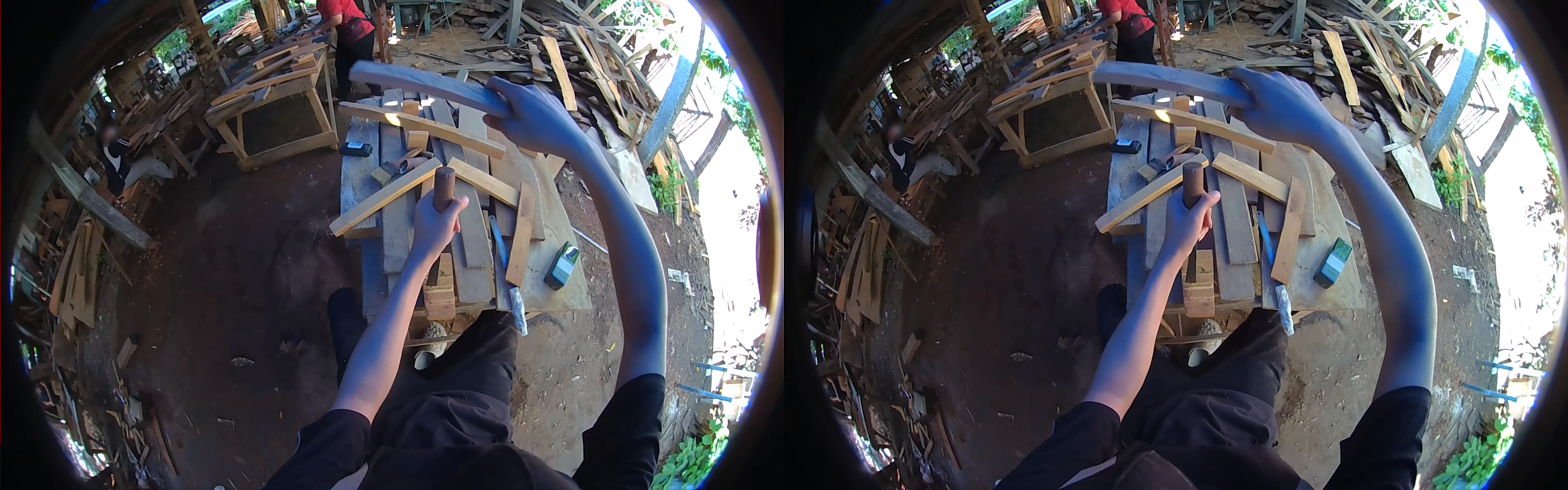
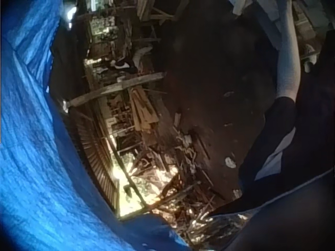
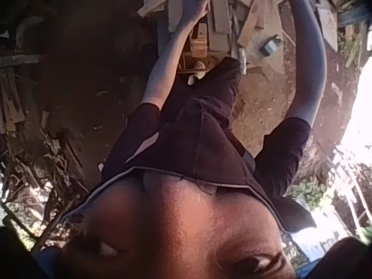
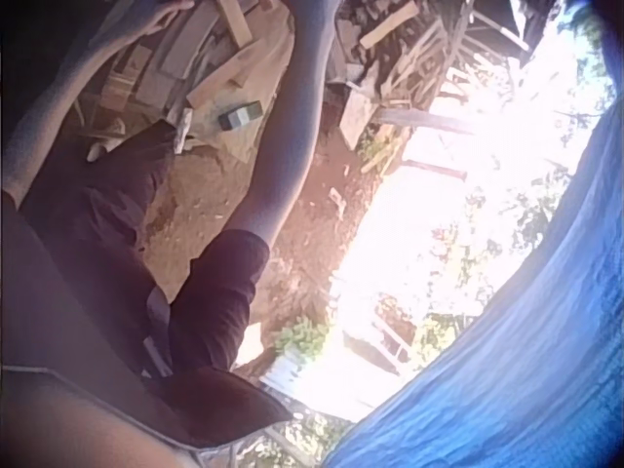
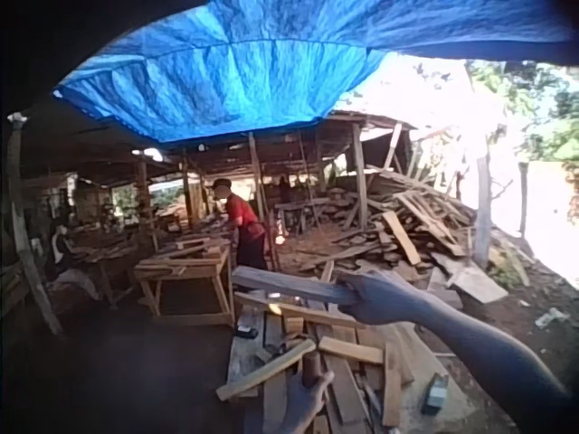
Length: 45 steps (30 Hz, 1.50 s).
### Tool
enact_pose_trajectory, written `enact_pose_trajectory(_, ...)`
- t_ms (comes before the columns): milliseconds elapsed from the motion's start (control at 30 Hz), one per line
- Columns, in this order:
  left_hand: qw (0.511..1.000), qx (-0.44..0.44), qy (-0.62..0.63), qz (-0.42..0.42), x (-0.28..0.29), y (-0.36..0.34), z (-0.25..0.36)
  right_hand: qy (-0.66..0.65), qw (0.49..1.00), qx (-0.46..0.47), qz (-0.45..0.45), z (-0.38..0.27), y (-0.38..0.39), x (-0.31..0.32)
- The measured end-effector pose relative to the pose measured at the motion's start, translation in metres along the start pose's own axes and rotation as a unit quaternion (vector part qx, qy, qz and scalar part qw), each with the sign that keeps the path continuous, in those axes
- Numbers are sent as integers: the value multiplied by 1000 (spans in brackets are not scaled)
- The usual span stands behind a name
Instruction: Measure and assemble wooden pieces for a furniture frame.
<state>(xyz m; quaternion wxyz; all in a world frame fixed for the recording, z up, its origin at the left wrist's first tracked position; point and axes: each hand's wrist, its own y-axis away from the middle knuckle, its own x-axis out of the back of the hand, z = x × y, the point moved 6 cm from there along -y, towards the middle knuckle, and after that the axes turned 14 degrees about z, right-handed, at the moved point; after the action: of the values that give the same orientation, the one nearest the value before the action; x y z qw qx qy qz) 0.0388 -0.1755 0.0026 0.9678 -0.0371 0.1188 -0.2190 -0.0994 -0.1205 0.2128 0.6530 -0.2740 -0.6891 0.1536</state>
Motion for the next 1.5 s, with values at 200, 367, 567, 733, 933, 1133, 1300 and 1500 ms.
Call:
enact_pose_trajectory(200,999,-2,24,22,0,-5,-2,-134,990,-23,42,5,35,-12)
enact_pose_trajectory(367,1000,-18,9,21,-2,-11,-6,-321,910,-261,-35,43,73,-40)
enact_pose_trajectory(567,999,-32,19,25,-2,-12,-6,-431,799,-395,-138,43,118,-77)
enact_pose_trajectory(733,999,-17,7,26,-2,-11,-7,-467,776,-398,-148,18,136,-80)
enact_pose_trajectory(933,998,-42,44,27,1,-7,-10,-531,765,-353,-89,-2,149,-75)
enact_pose_trajectory(1133,998,-27,41,25,-2,-8,-11,-566,666,-477,-96,4,176,-86)
enact_pose_trajectory(1300,999,-35,-3,29,1,-11,10,-273,916,-290,-42,9,160,-66)
enact_pose_trajectory(1500,999,-33,-1,26,-3,-8,7,-297,899,-322,31,34,156,-73)
